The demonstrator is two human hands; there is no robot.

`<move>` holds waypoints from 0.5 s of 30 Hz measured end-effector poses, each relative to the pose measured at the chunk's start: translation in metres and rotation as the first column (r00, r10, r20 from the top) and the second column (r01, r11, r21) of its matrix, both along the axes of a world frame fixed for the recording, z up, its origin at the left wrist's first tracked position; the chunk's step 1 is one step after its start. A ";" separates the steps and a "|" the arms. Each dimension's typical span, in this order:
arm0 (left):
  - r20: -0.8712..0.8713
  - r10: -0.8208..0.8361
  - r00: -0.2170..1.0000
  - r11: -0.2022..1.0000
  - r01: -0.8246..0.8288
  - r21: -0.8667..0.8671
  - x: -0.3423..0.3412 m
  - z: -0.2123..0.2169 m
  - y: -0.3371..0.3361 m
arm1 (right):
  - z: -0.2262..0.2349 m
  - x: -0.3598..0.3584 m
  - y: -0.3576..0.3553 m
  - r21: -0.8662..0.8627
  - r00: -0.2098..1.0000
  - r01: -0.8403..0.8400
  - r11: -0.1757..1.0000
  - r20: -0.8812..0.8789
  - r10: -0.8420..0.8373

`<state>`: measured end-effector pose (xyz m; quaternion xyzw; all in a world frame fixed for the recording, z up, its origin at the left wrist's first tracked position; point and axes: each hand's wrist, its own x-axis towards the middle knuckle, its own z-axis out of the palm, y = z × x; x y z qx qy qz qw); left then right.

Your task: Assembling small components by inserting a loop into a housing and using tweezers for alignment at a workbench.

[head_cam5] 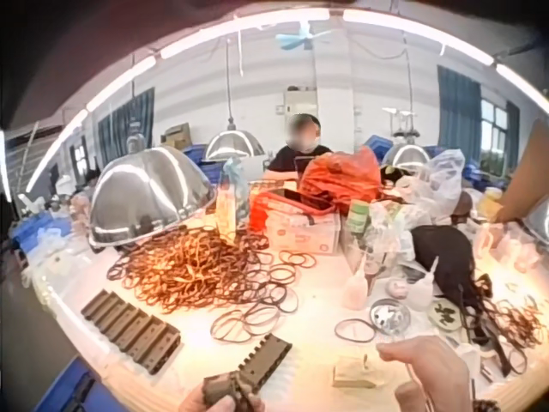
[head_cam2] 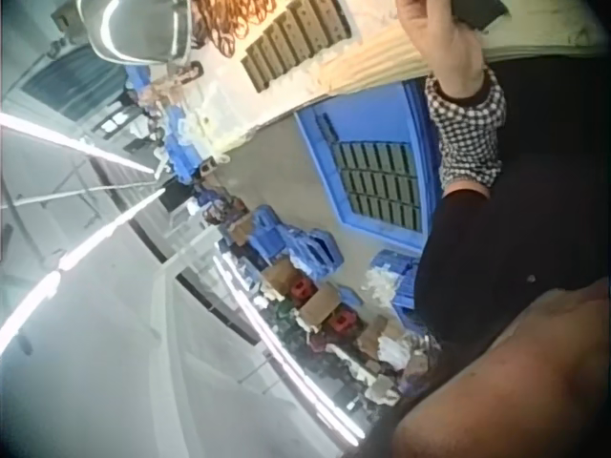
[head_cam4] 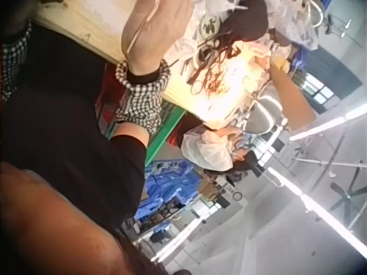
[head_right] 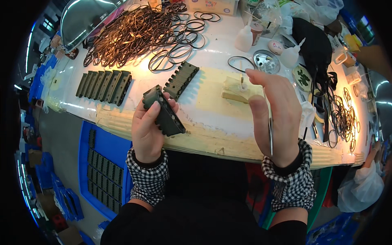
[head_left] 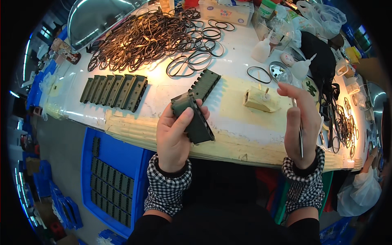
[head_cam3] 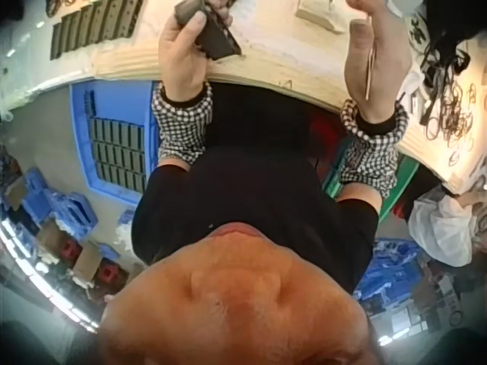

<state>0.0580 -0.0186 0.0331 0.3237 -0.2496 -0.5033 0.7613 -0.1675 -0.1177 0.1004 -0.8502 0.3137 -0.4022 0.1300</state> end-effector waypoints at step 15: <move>-0.178 0.062 0.982 0.998 -0.060 0.017 0.009 -0.004 -0.005 | 0.044 0.205 -0.118 -0.299 0.584 -0.463 0.834 -0.811 0.034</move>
